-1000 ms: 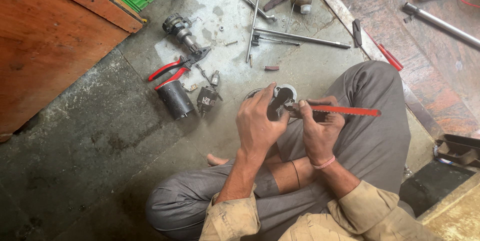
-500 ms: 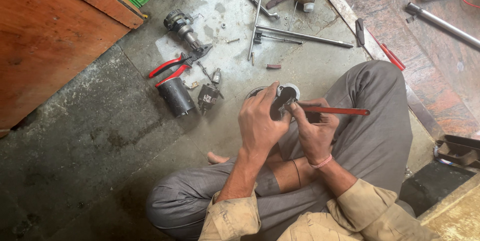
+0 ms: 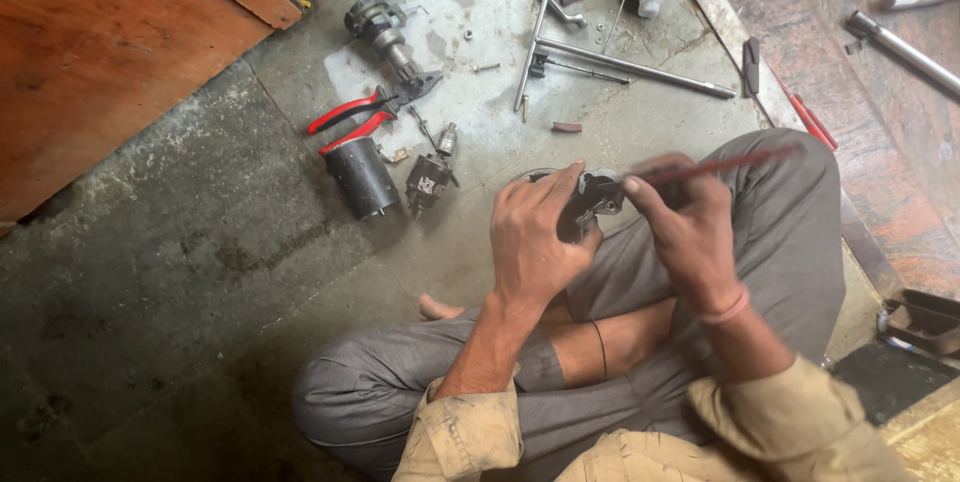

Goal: The person sits cross-legged on the workshop floor holding a metal engine component in their lap and files its edges and surfaces with a red-handled file, turning the part repeatedly to work different sides. Other tools and disassembled parts lie on the floor around them.

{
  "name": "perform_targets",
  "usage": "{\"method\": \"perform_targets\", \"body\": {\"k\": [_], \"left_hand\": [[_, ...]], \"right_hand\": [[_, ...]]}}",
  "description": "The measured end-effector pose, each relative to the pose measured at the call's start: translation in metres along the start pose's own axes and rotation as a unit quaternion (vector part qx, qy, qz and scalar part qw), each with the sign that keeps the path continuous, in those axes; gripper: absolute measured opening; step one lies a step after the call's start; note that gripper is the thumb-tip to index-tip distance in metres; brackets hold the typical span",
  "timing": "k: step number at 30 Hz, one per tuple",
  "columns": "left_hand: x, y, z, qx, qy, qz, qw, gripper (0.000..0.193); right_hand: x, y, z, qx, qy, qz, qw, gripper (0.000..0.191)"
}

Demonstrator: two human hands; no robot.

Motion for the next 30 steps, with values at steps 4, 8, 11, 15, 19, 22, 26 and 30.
{"method": "perform_targets", "body": {"k": [4,8,11,15,19,22,26,30], "left_hand": [[0.0,0.002,0.002,0.006,-0.005,0.004,1.0,0.061],[0.0,0.003,0.004,0.013,-0.005,0.008,1.0,0.06],[-0.001,0.003,0.005,0.006,-0.011,0.004,1.0,0.061],[0.0,0.004,0.006,0.013,-0.012,0.007,1.0,0.061],[0.0,0.003,0.005,0.012,-0.014,0.006,1.0,0.061],[0.001,0.003,0.005,0.006,-0.02,0.01,1.0,0.061],[0.002,0.001,0.001,0.001,-0.01,-0.004,1.0,0.059],[0.002,-0.001,-0.002,0.006,-0.019,-0.012,1.0,0.059]], "right_hand": [[0.031,0.011,0.024,-0.033,-0.015,0.145,0.989,0.014],[0.047,0.016,0.036,-0.131,-0.038,0.162,0.977,0.016],[0.055,0.018,0.033,-0.159,-0.031,0.191,0.968,0.019],[0.062,0.017,0.024,-0.165,-0.047,0.181,0.968,0.023],[0.065,0.017,0.019,-0.179,-0.053,0.181,0.966,0.025],[0.066,0.017,0.02,-0.178,-0.05,0.198,0.963,0.027],[0.065,0.014,0.029,-0.194,-0.11,0.155,0.962,0.025],[0.061,0.016,0.027,-0.173,-0.054,0.218,0.959,0.025]]}}
Point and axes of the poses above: each hand's wrist, its own x-axis towards the middle knuckle, its own y-axis out of the palm, z = x × y, the point moved 5 cm from there along x, towards the middle knuckle, and after that the axes turned 13 degrees about y, right-handed, at the moved point
